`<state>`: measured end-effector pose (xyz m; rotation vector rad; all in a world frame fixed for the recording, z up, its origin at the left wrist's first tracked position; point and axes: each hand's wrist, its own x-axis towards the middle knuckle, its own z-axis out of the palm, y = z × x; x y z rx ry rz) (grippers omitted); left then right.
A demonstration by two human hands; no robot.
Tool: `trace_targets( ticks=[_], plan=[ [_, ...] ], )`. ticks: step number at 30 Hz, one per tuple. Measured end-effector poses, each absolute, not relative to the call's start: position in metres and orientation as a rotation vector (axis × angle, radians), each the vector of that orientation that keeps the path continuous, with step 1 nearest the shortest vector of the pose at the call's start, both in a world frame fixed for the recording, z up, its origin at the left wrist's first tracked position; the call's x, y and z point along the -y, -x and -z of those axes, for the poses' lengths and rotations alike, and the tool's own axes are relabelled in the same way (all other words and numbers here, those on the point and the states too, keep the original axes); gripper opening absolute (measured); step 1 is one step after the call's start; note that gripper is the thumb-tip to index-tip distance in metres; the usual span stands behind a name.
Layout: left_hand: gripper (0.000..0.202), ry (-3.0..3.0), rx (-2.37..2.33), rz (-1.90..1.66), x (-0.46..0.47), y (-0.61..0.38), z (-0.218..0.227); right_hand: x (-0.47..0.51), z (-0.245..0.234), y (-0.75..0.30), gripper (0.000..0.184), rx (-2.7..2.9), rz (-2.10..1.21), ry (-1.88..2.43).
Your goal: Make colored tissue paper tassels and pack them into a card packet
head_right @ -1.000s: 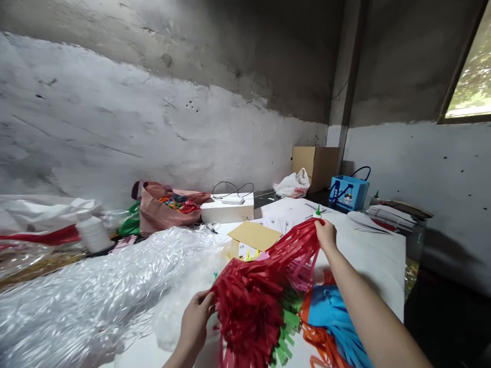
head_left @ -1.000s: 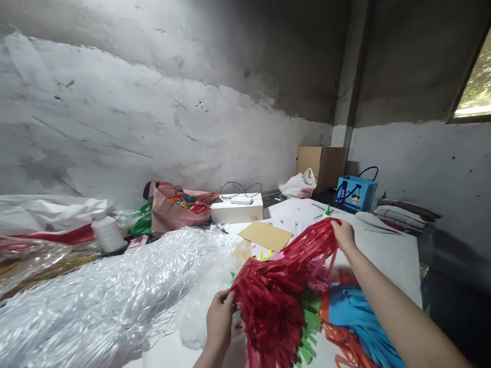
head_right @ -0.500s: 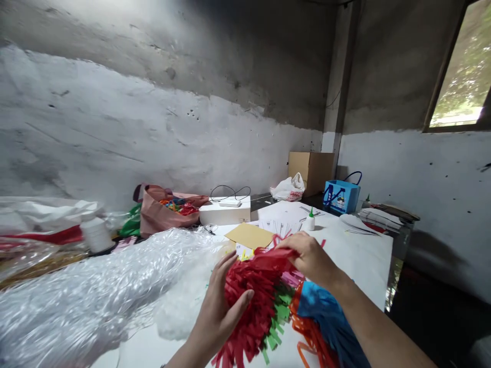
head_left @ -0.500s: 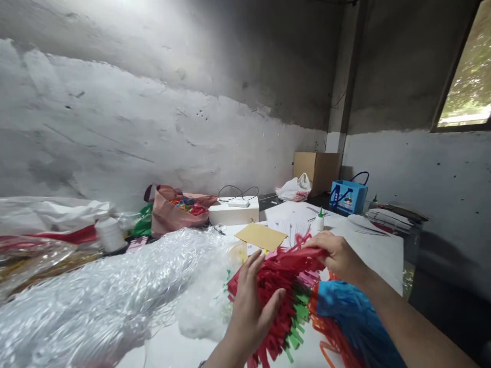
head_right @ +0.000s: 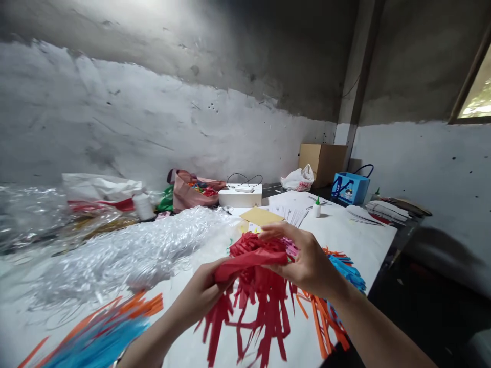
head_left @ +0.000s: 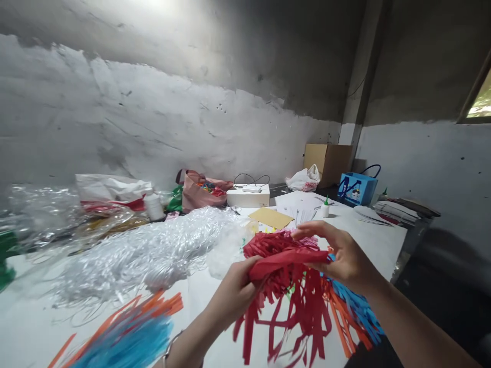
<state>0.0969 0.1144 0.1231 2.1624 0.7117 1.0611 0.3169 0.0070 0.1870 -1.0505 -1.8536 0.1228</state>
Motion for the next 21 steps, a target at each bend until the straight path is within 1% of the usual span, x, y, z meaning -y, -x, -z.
trace_targets(
  ticks=[2,3,5,7,8,10,13,14,16,18,21],
  plan=[
    [0.018,-2.190,-0.771,-0.968,-0.101,-0.078,-0.125,0.001,-0.170,-0.309,0.068,1.853,-0.086,1.111],
    [0.017,-2.199,-0.812,-0.933,-0.094,-0.069,-0.125,0.004,-0.160,-0.303,0.078,1.872,-0.029,1.141],
    [0.013,-2.199,-0.899,-0.881,-0.080,-0.055,-0.121,0.007,-0.138,-0.287,0.087,1.921,0.102,1.175],
    [0.010,-2.173,-0.966,-0.818,-0.067,-0.043,-0.114,0.004,-0.114,-0.270,0.083,1.920,0.171,1.178],
    [0.010,-2.148,-0.990,-0.780,-0.062,-0.037,-0.108,0.001,-0.102,-0.262,0.077,1.912,0.156,1.184],
    [0.010,-2.074,-1.023,-0.697,-0.053,-0.025,-0.096,-0.008,-0.079,-0.250,0.058,1.915,0.072,1.194],
    [0.008,-1.947,-1.051,-0.585,-0.047,-0.004,-0.074,-0.023,-0.050,-0.244,0.023,1.945,0.034,1.200],
    [0.007,-1.914,-1.062,-0.560,-0.048,0.003,-0.067,-0.028,-0.042,-0.244,0.017,1.940,0.069,1.200],
    [0.008,-1.871,-1.085,-0.524,-0.050,0.014,-0.052,-0.036,-0.031,-0.249,0.020,1.918,0.152,1.209],
    [0.015,-1.860,-1.095,-0.508,-0.054,0.021,-0.041,-0.043,-0.027,-0.258,0.026,1.909,0.247,1.202],
    [0.022,-1.907,-1.084,-0.518,-0.062,0.021,-0.033,-0.047,-0.034,-0.273,0.028,1.913,0.391,1.178]
  ],
)
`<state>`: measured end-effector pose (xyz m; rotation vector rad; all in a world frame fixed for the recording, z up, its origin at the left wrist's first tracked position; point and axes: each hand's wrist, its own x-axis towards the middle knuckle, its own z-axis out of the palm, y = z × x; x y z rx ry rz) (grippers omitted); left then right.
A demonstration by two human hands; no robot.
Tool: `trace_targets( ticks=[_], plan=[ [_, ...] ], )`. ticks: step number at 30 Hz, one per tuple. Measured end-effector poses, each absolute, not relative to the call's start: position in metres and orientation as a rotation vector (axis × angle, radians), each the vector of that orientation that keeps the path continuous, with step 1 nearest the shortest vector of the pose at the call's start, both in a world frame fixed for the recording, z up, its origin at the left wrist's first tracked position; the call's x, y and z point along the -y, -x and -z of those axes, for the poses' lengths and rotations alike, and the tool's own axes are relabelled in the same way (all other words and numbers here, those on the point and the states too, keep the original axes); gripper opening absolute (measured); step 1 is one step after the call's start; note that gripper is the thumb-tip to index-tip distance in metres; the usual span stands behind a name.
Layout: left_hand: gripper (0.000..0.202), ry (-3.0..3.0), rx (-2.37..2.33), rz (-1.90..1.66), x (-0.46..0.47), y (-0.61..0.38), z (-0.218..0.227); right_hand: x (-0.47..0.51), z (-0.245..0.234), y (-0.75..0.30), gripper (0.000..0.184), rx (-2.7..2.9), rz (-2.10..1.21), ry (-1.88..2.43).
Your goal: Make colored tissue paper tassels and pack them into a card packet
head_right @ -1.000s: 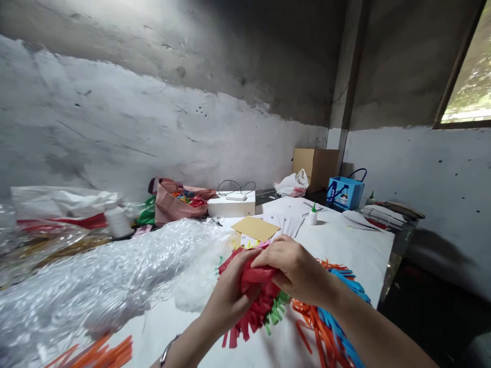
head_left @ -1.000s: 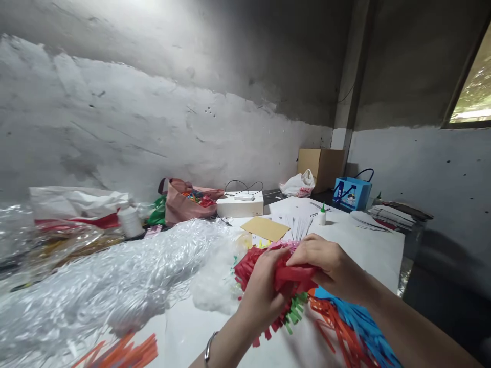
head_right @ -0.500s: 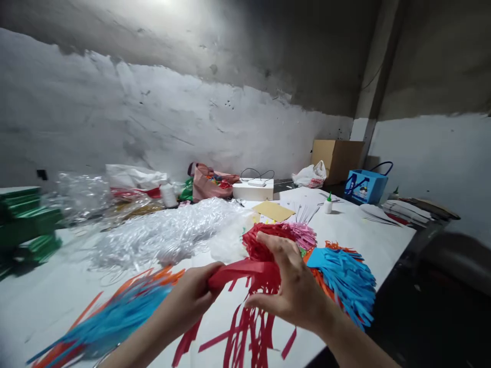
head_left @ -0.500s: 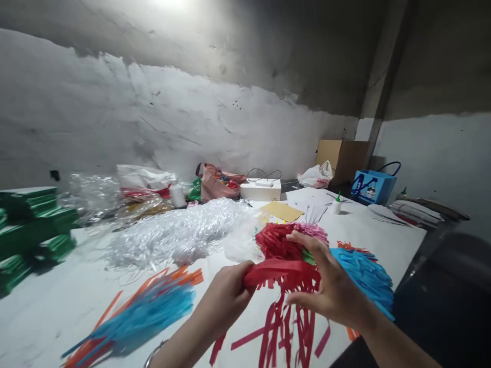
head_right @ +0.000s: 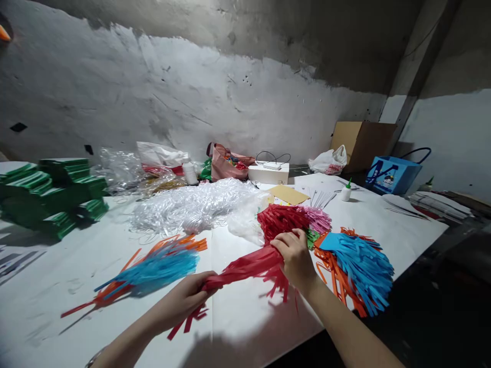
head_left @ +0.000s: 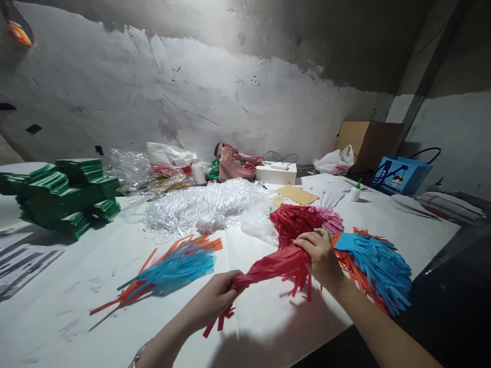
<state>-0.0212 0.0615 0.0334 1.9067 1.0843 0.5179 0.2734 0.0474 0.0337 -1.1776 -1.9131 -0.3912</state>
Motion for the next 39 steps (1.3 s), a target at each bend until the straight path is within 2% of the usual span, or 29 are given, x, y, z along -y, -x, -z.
trace_targets(
  ticks=[6,9,13,15,18,22,28,31,34,36,39],
  plan=[
    [0.020,-2.186,-1.079,-0.648,-0.069,0.031,-0.029,-0.025,-0.048,-0.293,0.032,2.016,0.637,1.095],
    [0.031,-2.601,-1.189,-0.623,-0.071,0.059,-0.004,-0.014,-0.013,-0.281,0.043,2.228,0.726,1.049],
    [0.051,-2.868,-1.440,-0.415,-0.057,0.098,0.046,-0.006,0.062,-0.252,0.044,2.365,0.588,1.142],
    [0.060,-2.986,-1.465,-0.532,-0.040,0.102,0.062,-0.003,0.087,-0.240,0.046,2.381,0.518,1.168],
    [0.064,-3.128,-1.268,-0.704,-0.012,0.077,0.069,0.000,0.101,-0.234,0.053,2.370,0.417,1.217],
    [0.055,-3.115,-0.905,-0.636,0.004,0.016,0.069,0.004,0.097,-0.245,0.058,2.392,0.304,1.235],
    [0.039,-2.856,-1.067,-0.717,-0.006,-0.012,0.083,0.024,0.073,-0.267,0.055,2.450,0.271,1.342],
    [0.033,-2.750,-0.970,-0.853,-0.010,-0.004,0.080,0.030,0.064,-0.257,0.048,2.490,0.253,1.148],
    [0.029,-2.637,-0.936,-0.905,-0.010,0.003,0.077,0.028,0.068,-0.232,0.030,2.424,0.210,1.018],
    [0.028,-2.601,-0.943,-0.928,-0.009,0.007,0.081,0.024,0.078,-0.217,0.022,2.339,0.201,1.097],
    [0.028,-2.618,-0.979,-0.889,-0.006,0.016,0.088,0.022,0.096,-0.215,0.031,2.170,0.258,1.377]
  ],
)
